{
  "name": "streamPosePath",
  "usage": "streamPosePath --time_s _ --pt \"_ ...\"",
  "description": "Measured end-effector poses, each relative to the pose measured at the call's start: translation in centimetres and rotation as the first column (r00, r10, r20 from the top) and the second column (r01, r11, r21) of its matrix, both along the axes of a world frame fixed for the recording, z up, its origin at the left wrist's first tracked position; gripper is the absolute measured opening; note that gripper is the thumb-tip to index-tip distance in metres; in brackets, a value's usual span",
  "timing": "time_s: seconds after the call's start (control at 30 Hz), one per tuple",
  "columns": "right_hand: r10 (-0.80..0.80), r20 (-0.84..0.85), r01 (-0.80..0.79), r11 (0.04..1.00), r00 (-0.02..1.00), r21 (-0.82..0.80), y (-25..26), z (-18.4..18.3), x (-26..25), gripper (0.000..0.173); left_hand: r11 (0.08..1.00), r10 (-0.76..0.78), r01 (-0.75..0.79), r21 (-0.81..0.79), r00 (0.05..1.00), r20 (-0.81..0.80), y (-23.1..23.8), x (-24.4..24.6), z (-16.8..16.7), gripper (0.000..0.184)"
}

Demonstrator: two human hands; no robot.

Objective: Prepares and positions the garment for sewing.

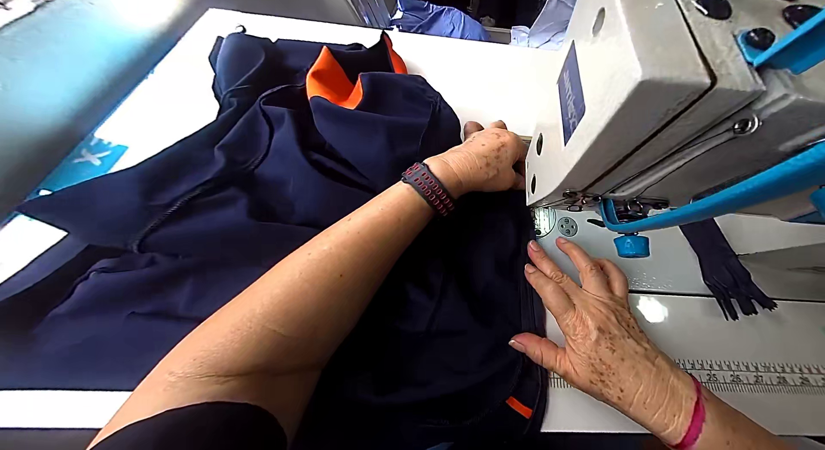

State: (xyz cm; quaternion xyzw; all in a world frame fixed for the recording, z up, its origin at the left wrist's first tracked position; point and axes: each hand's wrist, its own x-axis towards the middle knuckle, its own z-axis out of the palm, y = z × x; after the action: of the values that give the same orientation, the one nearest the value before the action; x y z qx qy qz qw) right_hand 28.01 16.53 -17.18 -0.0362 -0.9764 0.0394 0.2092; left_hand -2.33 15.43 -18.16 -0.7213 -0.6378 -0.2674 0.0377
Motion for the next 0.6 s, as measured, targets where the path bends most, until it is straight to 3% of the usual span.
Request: streamPosePath --time_s 0.03,0.07,0.1,0.13,0.17,0.27,0.37,0.47,0.53,0.6 --pt "-0.006 0.003 0.006 1.0 1.0 -0.001 0.0 0.1 -0.2 0.075 0.974 0.067 -0.072 -0.214 0.997 -0.033 -0.2 0.9 2.4 0.02" --pt "-0.012 0.002 0.012 1.0 1.0 -0.003 -0.1 0.1 -0.4 0.075 0.78 0.154 -0.152 -0.607 0.987 -0.05 0.2 2.1 6.7 0.02" --pt "-0.016 0.003 0.016 1.0 1.0 -0.014 -0.1 0.1 -0.6 0.075 0.97 0.06 -0.065 -0.234 0.998 -0.031 0.1 0.6 2.6 0.018" --pt "-0.024 0.004 0.024 1.0 1.0 -0.02 -0.1 0.1 -0.8 0.074 1.0 -0.015 0.014 -0.027 1.0 -0.008 0.9 -0.7 0.2 0.018" --pt "-0.031 0.0 0.031 0.999 1.0 -0.025 -0.1 0.1 -1.0 0.074 0.999 -0.049 0.049 0.021 0.999 -0.007 1.4 -1.3 -0.6 0.016" --pt "-0.058 -0.009 0.058 0.998 0.998 -0.007 0.0 0.2 -1.3 0.074 0.999 -0.017 0.019 0.032 0.998 -0.052 2.2 -1.4 -0.9 0.015" --pt "-0.062 0.005 0.062 0.998 0.998 -0.001 -0.1 0.3 -1.2 0.074 0.974 0.101 -0.066 0.215 0.983 -0.152 2.1 -0.8 -1.6 0.011" --pt "-0.052 0.009 0.052 0.999 0.999 -0.015 0.0 0.2 -1.2 0.076 0.925 0.316 -0.227 0.306 0.905 -0.284 -1.8 2.5 2.0 0.02" --pt "-0.058 0.016 0.058 0.998 0.998 -0.019 0.2 0.2 -1.2 0.077 0.96 0.265 -0.218 0.177 0.912 -0.313 -7.0 7.2 7.5 0.019" --pt "-0.055 0.0 0.055 0.998 0.998 -0.038 0.2 0.0 -1.2 0.075 0.995 0.052 -0.028 0.091 0.959 -0.277 -10.7 10.5 8.0 0.023"
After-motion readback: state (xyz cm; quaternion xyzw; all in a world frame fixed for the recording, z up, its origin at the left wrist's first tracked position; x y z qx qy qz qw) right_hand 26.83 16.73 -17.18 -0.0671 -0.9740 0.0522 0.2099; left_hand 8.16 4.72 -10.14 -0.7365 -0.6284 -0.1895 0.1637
